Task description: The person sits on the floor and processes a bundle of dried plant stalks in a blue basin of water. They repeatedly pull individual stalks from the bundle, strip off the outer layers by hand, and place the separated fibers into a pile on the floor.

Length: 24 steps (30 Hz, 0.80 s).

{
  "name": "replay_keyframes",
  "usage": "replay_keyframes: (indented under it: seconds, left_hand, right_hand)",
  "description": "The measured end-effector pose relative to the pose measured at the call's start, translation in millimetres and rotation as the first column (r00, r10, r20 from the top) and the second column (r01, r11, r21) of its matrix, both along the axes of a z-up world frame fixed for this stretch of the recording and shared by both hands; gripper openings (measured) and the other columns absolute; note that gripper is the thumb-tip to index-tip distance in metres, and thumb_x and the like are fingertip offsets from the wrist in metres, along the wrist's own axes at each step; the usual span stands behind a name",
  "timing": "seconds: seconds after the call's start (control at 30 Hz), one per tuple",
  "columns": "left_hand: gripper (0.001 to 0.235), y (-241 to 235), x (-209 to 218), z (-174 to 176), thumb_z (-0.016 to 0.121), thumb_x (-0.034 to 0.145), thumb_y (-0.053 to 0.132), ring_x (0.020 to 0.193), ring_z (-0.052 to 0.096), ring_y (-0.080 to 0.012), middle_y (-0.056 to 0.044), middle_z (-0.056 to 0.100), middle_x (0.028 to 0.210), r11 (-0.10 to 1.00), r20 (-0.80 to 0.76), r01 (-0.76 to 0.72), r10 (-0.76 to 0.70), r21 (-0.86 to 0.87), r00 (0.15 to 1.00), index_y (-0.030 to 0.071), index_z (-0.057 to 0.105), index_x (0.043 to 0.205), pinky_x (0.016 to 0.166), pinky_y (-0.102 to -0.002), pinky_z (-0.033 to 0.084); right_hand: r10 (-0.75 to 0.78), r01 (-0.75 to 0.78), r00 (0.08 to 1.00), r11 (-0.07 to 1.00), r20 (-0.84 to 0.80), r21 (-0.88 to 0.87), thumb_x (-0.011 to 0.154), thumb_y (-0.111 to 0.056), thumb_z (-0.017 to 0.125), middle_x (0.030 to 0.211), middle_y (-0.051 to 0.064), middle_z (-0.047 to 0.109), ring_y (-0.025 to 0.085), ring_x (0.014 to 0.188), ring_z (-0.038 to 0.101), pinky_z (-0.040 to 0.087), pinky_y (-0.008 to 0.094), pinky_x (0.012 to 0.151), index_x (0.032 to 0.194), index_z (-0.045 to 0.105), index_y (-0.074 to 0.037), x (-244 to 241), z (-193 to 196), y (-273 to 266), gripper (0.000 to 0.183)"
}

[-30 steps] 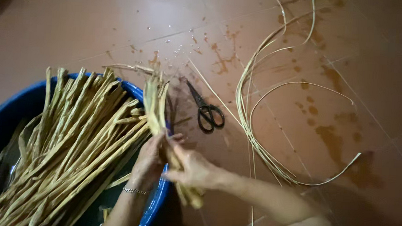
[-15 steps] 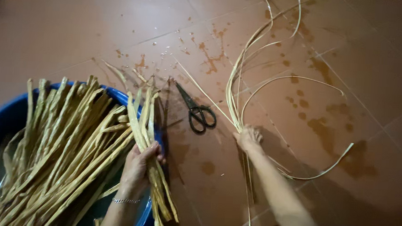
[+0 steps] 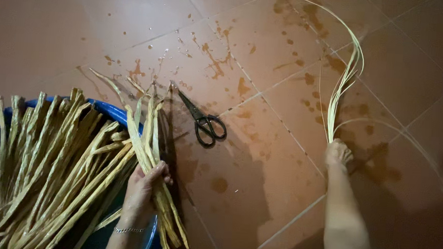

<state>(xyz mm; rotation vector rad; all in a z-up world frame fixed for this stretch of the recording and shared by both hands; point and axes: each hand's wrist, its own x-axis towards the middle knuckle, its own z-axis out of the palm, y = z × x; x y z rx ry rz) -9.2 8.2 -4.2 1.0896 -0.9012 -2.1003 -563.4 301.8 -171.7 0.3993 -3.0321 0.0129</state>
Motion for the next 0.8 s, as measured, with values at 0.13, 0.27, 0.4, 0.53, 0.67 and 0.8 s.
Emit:
replay_keyframes:
  seconds: [0.13,0.27,0.4,0.53,0.67,0.8]
  left_hand:
    - [0.024,1.6,-16.9,17.0,0.068,0.091,0.015,0.064,0.061,-0.0137,-0.003,0.063,0.082,1.000,0.116,0.018,-0.018,-0.002,0.993,0.007,0.057,0.111,0.059,-0.031,0.055]
    - [0.036,3.7,-40.0,1.7,0.073,0.088,0.018,0.065,0.059,-0.0114,0.001,0.060,0.083,0.992,0.009,-0.079,0.080,-0.099,0.997,0.009,0.056,0.118,0.057,-0.029,0.052]
    - [0.043,2.7,-60.6,-45.8,0.076,0.092,0.023,0.072,0.059,-0.0141,-0.005,0.062,0.089,0.966,-0.031,-0.119,0.115,-0.230,0.993,0.004,0.053,0.123,0.062,-0.031,0.052]
    - [0.053,-6.0,-81.3,-71.0,0.073,0.095,0.028,0.102,0.064,-0.0164,-0.008,0.067,0.115,0.962,-0.018,-0.037,0.033,-0.271,0.999,0.002,0.052,0.136,0.088,-0.033,0.055]
    - [0.074,-16.9,-60.9,-55.9,0.072,0.094,0.024,0.127,0.057,-0.0162,-0.005,0.060,0.137,0.863,0.071,0.208,-0.197,-0.460,0.978,0.006,0.029,0.151,0.107,-0.033,0.047]
    - [0.056,-13.8,-22.7,-34.4,0.068,0.095,0.018,0.118,0.063,-0.0184,-0.010,0.066,0.131,0.839,0.101,0.211,-0.185,-0.502,0.978,0.001,0.048,0.145,0.102,-0.033,0.052]
  right_hand:
    - [0.227,-0.197,0.821,0.974,-0.524,0.112,0.068,-0.053,0.076,0.099,0.018,0.073,0.041,0.102,0.069,0.054,0.060,0.077,0.096,0.074,-0.008,30.4,19.5,-40.6,0.053]
    - [0.749,-0.470,0.661,0.361,-0.050,-0.805,0.090,-0.016,0.073,0.102,0.011,0.073,0.020,0.094,0.070,0.058,0.033,0.082,0.102,0.074,-0.004,133.1,37.4,-166.4,0.016]
    - [0.881,-0.093,-0.115,0.450,0.459,-0.888,0.096,-0.033,0.069,0.158,0.006,0.044,0.016,0.142,0.044,0.054,0.038,0.102,0.136,0.047,-0.019,291.5,78.0,-189.1,0.048]
    - [0.927,0.232,-0.152,0.371,0.343,-0.899,0.092,-0.025,0.076,0.148,0.012,0.050,0.020,0.131,0.054,0.050,0.040,0.106,0.154,0.031,-0.016,356.7,128.3,-189.0,0.077]
    - [0.623,-0.090,0.192,0.781,0.758,-0.618,0.098,-0.017,0.060,0.065,0.013,0.059,0.022,0.043,0.054,0.046,0.038,0.037,0.139,0.055,-0.004,304.8,210.6,-229.2,0.043]
    - [0.867,-0.237,0.268,0.483,0.421,-0.843,0.103,-0.013,0.058,0.082,0.010,0.064,0.018,0.054,0.062,0.054,0.035,0.041,0.149,0.041,-0.009,235.6,290.1,-292.2,0.049]
